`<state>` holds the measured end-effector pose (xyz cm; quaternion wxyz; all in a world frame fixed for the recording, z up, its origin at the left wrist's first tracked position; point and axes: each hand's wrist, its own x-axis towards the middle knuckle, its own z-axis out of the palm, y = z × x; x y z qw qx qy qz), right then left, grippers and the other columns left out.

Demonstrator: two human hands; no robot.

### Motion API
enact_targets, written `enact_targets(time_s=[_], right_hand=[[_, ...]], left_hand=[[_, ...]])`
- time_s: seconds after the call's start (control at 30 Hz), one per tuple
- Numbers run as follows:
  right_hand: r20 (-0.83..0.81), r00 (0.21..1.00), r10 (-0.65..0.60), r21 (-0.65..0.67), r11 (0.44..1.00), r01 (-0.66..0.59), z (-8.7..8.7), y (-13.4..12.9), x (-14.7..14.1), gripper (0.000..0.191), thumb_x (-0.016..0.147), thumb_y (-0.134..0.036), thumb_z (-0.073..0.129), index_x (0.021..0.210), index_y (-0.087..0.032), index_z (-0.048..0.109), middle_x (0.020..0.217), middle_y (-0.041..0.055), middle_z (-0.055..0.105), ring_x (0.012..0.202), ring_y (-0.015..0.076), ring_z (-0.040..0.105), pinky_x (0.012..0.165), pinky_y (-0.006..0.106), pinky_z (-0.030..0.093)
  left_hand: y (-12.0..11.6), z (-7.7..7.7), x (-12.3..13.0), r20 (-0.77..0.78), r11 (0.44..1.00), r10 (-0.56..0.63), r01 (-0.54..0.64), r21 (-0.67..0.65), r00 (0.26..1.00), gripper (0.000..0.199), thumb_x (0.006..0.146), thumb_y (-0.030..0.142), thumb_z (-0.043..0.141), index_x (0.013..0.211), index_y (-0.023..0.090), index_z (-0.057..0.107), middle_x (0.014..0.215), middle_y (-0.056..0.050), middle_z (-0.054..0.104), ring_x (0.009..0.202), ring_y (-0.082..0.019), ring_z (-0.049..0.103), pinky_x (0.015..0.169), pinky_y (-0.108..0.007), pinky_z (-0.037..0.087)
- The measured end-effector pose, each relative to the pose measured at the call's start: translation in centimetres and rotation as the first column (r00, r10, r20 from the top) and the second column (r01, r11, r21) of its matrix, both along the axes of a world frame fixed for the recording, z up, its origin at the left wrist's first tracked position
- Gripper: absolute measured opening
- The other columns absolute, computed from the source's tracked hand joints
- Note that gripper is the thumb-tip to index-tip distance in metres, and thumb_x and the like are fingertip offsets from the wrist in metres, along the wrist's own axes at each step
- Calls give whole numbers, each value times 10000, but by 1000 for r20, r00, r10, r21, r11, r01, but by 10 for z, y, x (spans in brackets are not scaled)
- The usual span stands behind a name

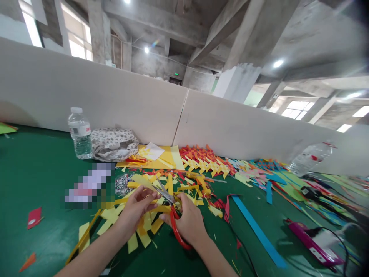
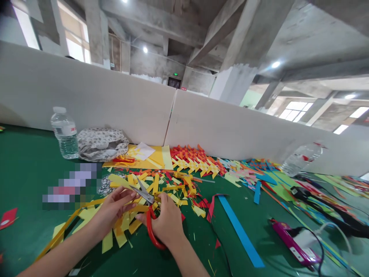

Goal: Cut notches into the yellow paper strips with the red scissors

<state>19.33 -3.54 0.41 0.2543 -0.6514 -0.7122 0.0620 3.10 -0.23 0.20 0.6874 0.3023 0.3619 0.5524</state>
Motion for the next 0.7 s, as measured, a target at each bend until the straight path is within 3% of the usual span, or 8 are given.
enact_targets(time_s=[0.2, 0.47, 0.7], right_hand=[[10, 1000, -1, 5, 1000, 1, 0, -1, -1, 374, 644, -418, 567, 927, -218, 428, 854, 32, 569, 780, 223, 542, 612, 276, 342], [53, 998, 21, 16, 1000, -22, -2, -1, -1, 390, 637, -431, 574, 927, -209, 437, 838, 35, 568, 766, 214, 544, 592, 263, 329], [80, 996, 24, 19, 999, -26, -3, 0, -1, 419, 625, -454, 583, 926, -204, 435, 796, 26, 563, 715, 202, 542, 549, 251, 312]], left_hand=[[1, -2, 0, 19, 999, 22, -21, -30, 1000, 307, 518, 181, 756, 757, 177, 563, 705, 24, 597, 699, -105, 595, 616, -194, 496], [4, -11, 0, 70, 999, 17, -15, -35, 997, 252, 487, 194, 768, 647, 156, 577, 655, 20, 633, 683, -115, 618, 660, -202, 494], [7, -15, 1, 118, 1000, -10, 13, -20, 993, 239, 517, 176, 756, 697, 163, 599, 668, 14, 666, 669, -103, 628, 689, -194, 488]])
